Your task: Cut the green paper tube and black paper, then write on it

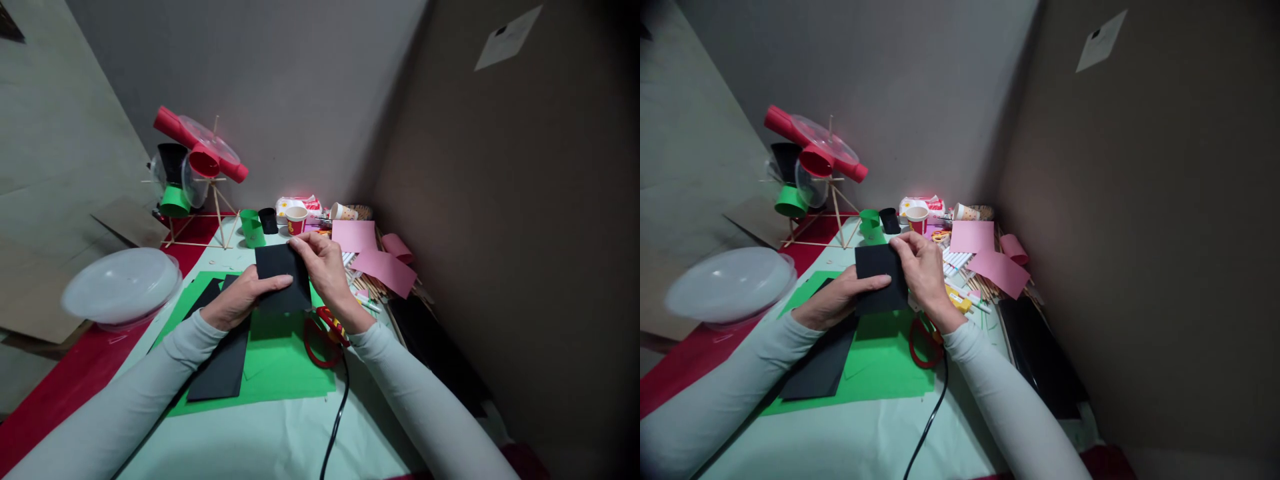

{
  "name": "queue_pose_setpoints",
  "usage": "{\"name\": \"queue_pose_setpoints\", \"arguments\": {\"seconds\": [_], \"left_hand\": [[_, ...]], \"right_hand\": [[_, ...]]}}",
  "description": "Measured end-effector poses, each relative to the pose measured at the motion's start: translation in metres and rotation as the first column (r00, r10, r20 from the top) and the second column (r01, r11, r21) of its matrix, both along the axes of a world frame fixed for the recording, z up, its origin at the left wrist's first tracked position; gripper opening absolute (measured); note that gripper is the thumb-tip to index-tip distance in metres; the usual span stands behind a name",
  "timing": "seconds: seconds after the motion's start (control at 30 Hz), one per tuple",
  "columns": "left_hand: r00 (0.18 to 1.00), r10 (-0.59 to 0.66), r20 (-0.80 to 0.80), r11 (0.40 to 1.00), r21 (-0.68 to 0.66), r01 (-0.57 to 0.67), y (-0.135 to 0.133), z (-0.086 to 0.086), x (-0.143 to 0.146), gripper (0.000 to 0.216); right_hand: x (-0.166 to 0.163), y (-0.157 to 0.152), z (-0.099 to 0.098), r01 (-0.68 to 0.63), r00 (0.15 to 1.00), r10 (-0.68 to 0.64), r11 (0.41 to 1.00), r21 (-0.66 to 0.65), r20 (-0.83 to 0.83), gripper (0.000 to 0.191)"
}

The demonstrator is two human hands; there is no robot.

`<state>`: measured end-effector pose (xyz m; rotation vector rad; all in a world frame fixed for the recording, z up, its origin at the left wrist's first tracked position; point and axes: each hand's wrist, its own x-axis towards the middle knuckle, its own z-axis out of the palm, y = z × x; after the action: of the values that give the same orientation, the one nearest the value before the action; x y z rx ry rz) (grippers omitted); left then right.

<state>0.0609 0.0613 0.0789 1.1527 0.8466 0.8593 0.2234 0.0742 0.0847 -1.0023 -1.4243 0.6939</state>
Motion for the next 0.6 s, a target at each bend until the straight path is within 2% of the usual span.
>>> {"name": "queue_pose_setpoints", "arguments": {"seconds": [0.17,0.27,0.3,0.4,0.5,0.6], "left_hand": [[0.994,0.081,0.075,0.997,0.005,-0.082,-0.016,0.005,-0.007,0.038],[0.976,0.183,0.115,0.983,-0.006,-0.184,-0.021,0.005,-0.023,0.035],[0.965,0.226,0.13,0.974,-0.005,-0.227,-0.023,0.004,-0.028,0.033],[0.926,0.327,0.187,0.942,0.018,-0.336,-0.026,0.0,-0.043,0.029],[0.9,0.362,0.241,0.926,0.018,-0.377,-0.027,-0.003,-0.052,0.033],[0.88,0.375,0.291,0.919,0.009,-0.394,-0.029,-0.005,-0.056,0.042]], "right_hand": [[0.008,-0.007,0.004,-0.048,0.981,0.058,0.997,-0.058,0.185,0.04],[0.018,-0.021,-0.004,-0.029,0.916,0.072,0.993,-0.114,0.396,0.022],[0.022,-0.027,-0.009,-0.01,0.876,0.071,0.992,-0.129,0.478,0.015],[0.032,-0.046,-0.025,0.031,0.741,0.085,0.986,-0.161,0.667,0.013],[0.036,-0.06,-0.033,0.04,0.623,0.095,0.987,-0.153,0.776,0.007],[0.036,-0.069,-0.032,0.063,0.401,0.041,0.995,-0.072,0.915,0.015]]}}
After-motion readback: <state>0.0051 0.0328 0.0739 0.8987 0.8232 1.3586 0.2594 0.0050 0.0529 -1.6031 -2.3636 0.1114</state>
